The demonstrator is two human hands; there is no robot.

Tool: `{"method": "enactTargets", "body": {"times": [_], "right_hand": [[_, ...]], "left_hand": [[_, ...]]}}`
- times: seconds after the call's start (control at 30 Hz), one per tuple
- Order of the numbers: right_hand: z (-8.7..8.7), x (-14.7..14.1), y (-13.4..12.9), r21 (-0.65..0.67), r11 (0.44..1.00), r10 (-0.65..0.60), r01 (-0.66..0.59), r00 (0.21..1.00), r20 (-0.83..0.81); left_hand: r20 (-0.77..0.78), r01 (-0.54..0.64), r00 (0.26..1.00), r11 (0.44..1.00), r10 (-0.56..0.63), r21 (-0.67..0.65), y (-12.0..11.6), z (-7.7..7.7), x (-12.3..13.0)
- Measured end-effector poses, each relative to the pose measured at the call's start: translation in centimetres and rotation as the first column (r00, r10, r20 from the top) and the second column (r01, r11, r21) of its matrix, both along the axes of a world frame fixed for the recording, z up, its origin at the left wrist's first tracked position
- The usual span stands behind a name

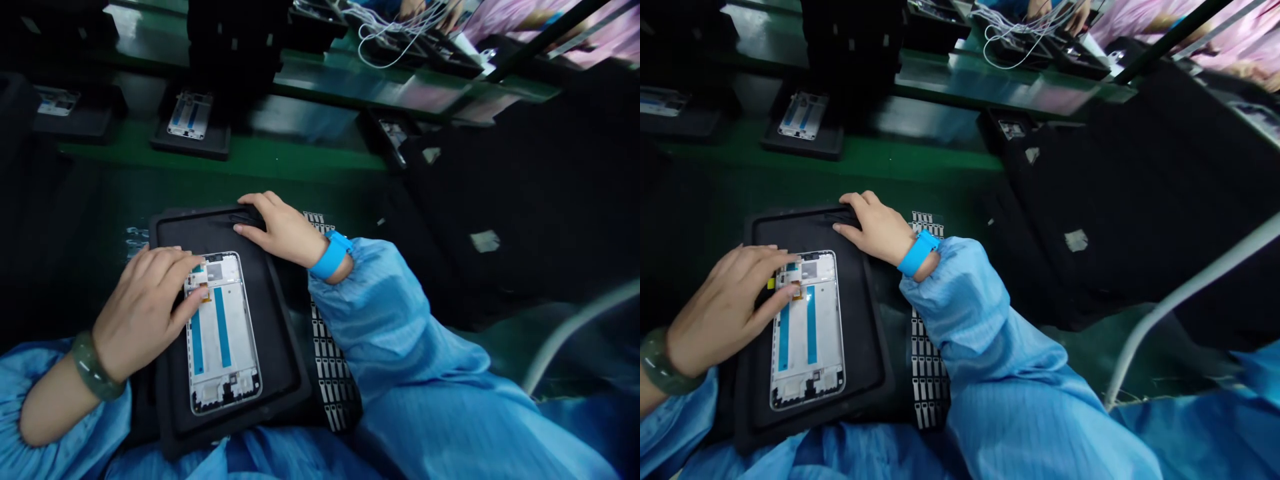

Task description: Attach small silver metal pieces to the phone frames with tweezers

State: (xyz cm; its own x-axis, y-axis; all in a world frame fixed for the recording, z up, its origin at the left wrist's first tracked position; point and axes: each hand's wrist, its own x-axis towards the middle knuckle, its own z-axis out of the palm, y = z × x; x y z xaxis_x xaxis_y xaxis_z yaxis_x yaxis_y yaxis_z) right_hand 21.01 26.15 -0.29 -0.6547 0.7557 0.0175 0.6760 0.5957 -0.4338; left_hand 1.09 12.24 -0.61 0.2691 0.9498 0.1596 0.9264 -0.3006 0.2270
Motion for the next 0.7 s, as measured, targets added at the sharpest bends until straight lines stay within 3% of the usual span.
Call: {"method": "enactTargets", "body": {"times": [0.2,0.4,0.57,0.7], "right_hand": [[-0.3,-0.2,-0.3,0.008,0.999,-0.04,0.04,0.999,-0.031],[-0.9,-0.2,-0.4,0.011,0.999,-0.043,0.044,0.996,-0.081],[-1.2,-0.1,-0.3,0.017,0.999,-0.04,0.042,0.994,-0.105],[-1.3,-0.1,-0.2,0.011,0.999,-0.031,0.033,0.991,-0.131]], "left_hand": [[-0.051,-0.087,0.994,0.991,0.092,0.103,2.1,0.4,-0.1],[0.002,0.095,0.995,0.995,-0.095,-0.038,4.1,1.0,-0.5],[-0.053,0.163,0.985,0.985,-0.166,-0.052,4.8,1.2,-0.4],[0.004,0.185,0.983,0.98,-0.185,-0.068,5.1,1.5,-0.9]]}}
